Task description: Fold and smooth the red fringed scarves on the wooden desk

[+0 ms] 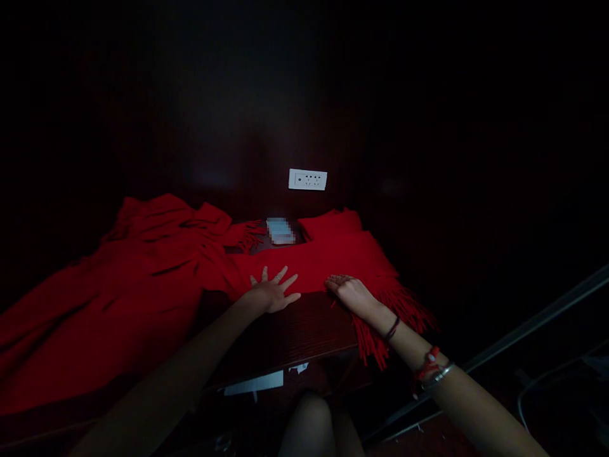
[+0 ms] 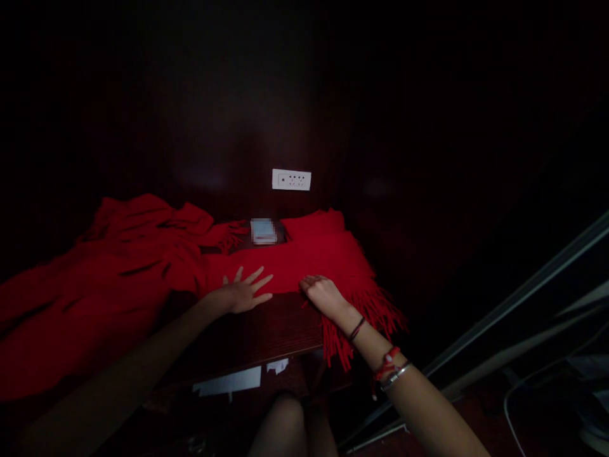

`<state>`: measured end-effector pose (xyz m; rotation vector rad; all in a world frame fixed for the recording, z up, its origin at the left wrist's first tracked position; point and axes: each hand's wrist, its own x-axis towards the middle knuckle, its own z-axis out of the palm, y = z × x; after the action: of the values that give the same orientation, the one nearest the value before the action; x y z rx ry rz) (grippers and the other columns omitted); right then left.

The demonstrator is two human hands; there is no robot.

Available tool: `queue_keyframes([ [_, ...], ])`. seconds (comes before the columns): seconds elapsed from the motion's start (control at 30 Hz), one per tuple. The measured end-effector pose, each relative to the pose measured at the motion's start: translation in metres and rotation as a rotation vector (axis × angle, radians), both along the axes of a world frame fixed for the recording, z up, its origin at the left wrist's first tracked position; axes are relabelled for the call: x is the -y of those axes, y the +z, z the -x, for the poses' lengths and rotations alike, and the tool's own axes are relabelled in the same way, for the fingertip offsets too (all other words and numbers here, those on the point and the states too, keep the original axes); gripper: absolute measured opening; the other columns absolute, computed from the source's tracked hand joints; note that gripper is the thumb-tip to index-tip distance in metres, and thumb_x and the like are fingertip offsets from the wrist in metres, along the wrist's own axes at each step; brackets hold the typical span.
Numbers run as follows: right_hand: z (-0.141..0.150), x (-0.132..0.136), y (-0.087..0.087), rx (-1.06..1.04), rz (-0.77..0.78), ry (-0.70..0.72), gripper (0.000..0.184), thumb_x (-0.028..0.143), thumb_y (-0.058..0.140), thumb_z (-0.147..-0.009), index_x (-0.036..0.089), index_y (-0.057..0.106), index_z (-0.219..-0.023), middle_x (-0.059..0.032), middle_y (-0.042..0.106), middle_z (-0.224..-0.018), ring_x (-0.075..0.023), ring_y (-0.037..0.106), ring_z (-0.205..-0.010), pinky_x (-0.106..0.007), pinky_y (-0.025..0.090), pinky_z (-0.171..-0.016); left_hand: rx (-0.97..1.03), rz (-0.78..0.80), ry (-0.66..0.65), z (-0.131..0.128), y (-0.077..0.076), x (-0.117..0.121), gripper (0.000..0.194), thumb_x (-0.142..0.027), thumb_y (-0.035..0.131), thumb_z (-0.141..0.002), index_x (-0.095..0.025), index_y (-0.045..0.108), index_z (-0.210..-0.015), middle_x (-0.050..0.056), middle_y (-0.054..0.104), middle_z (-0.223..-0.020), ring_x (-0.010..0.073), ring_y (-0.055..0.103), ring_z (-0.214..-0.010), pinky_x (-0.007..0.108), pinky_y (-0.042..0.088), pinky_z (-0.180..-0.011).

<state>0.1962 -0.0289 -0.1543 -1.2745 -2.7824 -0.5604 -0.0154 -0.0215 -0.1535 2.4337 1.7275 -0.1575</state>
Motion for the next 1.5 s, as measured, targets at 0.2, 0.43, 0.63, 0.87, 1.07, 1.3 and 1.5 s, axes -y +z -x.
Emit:
queue_keyframes([
  [0.2,0.008,-0.004,0.005,0.076,-0.001,-0.027,0.019,0.013,0.039,-0.081,0.012,0.052,-0.094,-0.0105,0.057,-0.092,-0.0169,0.053,-0.085,-0.025,0.039,-0.072,0.058,0.037,0.056,-0.004,0.000,0.004,0.079,-0.071,0.021,-0.065,-0.027,0.012,-0.130,0.008,0.001,-0.137,0.0396,-0.003,-0.120,0.062,0.005,-0.088],
  [0.43,0.013,-0.002,0.012,0.015,-0.071,-0.095,0.020,0.017,0.037,-0.082,0.014,0.055,-0.089,-0.0086,0.057,-0.087,-0.0177,0.051,-0.083,-0.026,0.037,-0.072,0.142,0.083,-0.206,0.000,-0.010,-0.009,0.073,-0.068,0.025,-0.068,-0.029,0.014,-0.130,0.005,0.001,-0.138,0.0312,-0.004,-0.123,0.055,0.002,-0.093],
  [0.63,0.008,-0.004,0.002,-0.223,-0.067,-0.155,0.019,0.018,0.036,-0.082,0.016,0.054,-0.090,-0.0068,0.058,-0.086,-0.0151,0.051,-0.083,-0.023,0.035,-0.073,0.175,-0.213,-0.208,0.007,-0.013,-0.018,0.053,-0.050,0.035,-0.076,-0.027,0.032,-0.124,0.009,0.026,-0.131,0.0311,0.021,-0.119,0.048,0.019,-0.092],
  [0.87,-0.002,-0.023,-0.006,-0.695,0.050,-0.154,0.010,0.023,0.043,-0.079,0.016,0.050,-0.079,-0.0024,0.057,-0.073,-0.0112,0.052,-0.065,-0.019,0.035,-0.060,0.063,-0.500,-0.424,0.006,0.003,-0.013,0.039,-0.012,0.041,-0.073,-0.021,0.042,-0.111,0.008,0.047,-0.107,0.0198,0.049,-0.093,0.027,0.042,-0.070],
  [1.07,-0.002,-0.026,-0.012,-0.761,-0.008,-0.058,0.009,0.021,0.043,-0.078,0.016,0.048,-0.075,-0.0027,0.052,-0.073,-0.0123,0.048,-0.069,-0.021,0.036,-0.066,0.047,-0.524,-0.327,0.008,0.008,-0.017,0.016,-0.021,0.039,-0.079,-0.017,0.048,-0.091,0.007,0.056,-0.090,0.0186,0.055,-0.079,0.026,0.042,-0.063],
  [1.3,-0.001,-0.024,-0.014,-0.546,-0.083,-0.057,0.005,0.019,0.047,-0.076,0.017,0.051,-0.078,-0.0039,0.053,-0.079,-0.0147,0.046,-0.075,-0.024,0.034,-0.069,-0.051,-0.537,-0.328,0.014,0.015,-0.018,0.020,-0.011,0.037,-0.077,-0.018,0.050,-0.091,0.007,0.060,-0.085,0.0182,0.057,-0.075,0.025,0.041,-0.060],
  [1.5,-0.001,-0.021,-0.013,-0.540,-0.190,-0.141,0.015,0.018,0.040,-0.080,0.015,0.055,-0.077,-0.0049,0.054,-0.073,-0.0147,0.046,-0.071,-0.024,0.032,-0.068,-0.110,-0.555,-0.315,0.016,0.018,-0.017,0.025,-0.007,0.036,-0.076,-0.017,0.050,-0.094,0.007,0.059,-0.087,0.0189,0.057,-0.074,0.026,0.041,-0.058],
])
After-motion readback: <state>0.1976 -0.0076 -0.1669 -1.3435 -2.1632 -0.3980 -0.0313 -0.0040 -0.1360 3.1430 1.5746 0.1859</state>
